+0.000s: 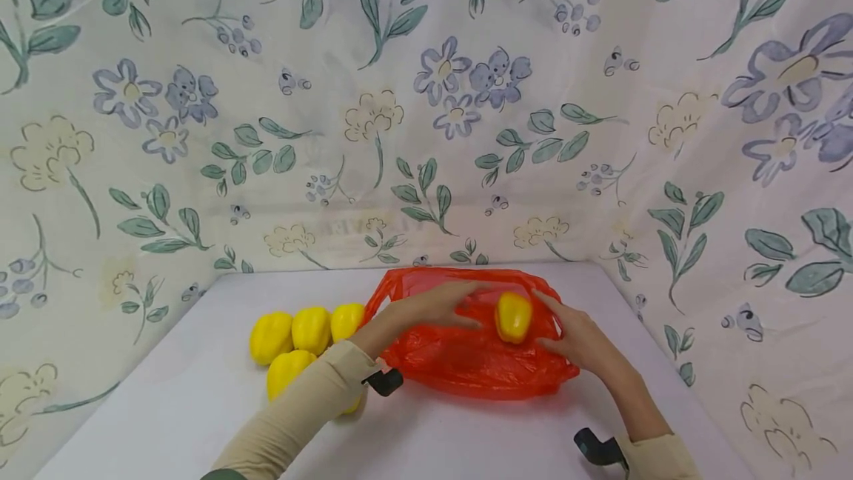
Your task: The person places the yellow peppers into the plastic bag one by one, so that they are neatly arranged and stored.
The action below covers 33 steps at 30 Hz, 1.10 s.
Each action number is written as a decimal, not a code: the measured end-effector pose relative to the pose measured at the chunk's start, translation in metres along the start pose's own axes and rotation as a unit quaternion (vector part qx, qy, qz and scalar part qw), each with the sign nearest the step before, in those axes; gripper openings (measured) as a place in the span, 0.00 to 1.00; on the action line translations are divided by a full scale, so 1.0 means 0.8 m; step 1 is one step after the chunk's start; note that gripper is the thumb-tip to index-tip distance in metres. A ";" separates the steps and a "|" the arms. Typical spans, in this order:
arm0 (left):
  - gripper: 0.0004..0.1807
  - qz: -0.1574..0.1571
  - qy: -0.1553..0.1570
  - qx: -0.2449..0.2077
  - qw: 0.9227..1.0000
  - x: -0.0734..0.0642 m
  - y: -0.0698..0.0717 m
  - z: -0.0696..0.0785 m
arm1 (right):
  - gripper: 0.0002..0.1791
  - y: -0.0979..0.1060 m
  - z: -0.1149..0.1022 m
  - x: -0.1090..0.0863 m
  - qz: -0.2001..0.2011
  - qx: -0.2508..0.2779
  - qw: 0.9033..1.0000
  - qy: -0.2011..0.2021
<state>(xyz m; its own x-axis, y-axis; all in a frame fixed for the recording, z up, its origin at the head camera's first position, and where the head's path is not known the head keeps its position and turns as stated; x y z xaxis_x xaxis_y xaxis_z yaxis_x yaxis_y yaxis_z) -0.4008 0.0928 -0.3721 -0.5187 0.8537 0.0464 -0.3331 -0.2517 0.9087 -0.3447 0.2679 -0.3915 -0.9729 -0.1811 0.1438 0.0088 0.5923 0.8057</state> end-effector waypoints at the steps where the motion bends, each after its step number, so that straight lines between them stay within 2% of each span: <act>1: 0.41 0.001 -0.008 0.000 1.000 -0.006 0.003 0.003 | 0.45 0.000 0.000 0.000 0.003 -0.001 1.000 0.001; 5: 0.41 0.013 -0.018 -0.015 1.000 -0.036 0.024 0.016 | 0.44 0.001 0.000 -0.001 0.012 -0.006 1.000 0.002; 11: 0.43 0.058 -0.010 -0.023 0.998 -0.085 0.057 0.015 | 0.46 0.000 0.002 -0.002 0.005 -0.002 1.000 -0.005; 15: 0.43 0.100 -0.016 -0.035 0.994 -0.116 0.078 0.006 | 0.47 -0.003 0.004 0.000 -0.002 0.007 1.000 -0.013; 20: 0.44 0.141 0.005 -0.050 0.989 -0.158 0.097 -0.014 | 0.49 -0.007 0.008 0.001 -0.010 0.020 0.999 -0.025; 24: 0.45 0.172 0.018 -0.058 0.983 -0.189 0.109 -0.026 | 0.50 -0.006 0.006 0.001 -0.011 0.022 1.000 -0.018; 33: 0.44 0.232 0.040 -0.038 0.971 -0.254 0.120 -0.054 | 0.51 -0.003 0.004 0.001 -0.015 0.028 0.999 -0.025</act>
<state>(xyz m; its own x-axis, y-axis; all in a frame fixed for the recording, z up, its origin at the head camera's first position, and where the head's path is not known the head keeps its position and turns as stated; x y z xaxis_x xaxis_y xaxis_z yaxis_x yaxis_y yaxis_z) -0.3616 -0.1243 -0.3125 -0.6859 0.6022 0.4086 -0.1036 -0.6366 0.7642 -0.3462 0.2690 -0.3955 -0.9829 -0.1610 0.0898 -0.0323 0.6299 0.7760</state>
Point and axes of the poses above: each hand's wrist, its own x-axis towards the middle knuckle, its own y-axis out of the back of the hand, z = x × y, the point moved 9 cm from there along x, towards the middle knuckle, and after that the axes turned 6 degrees about -y, right-handed, at the moved point
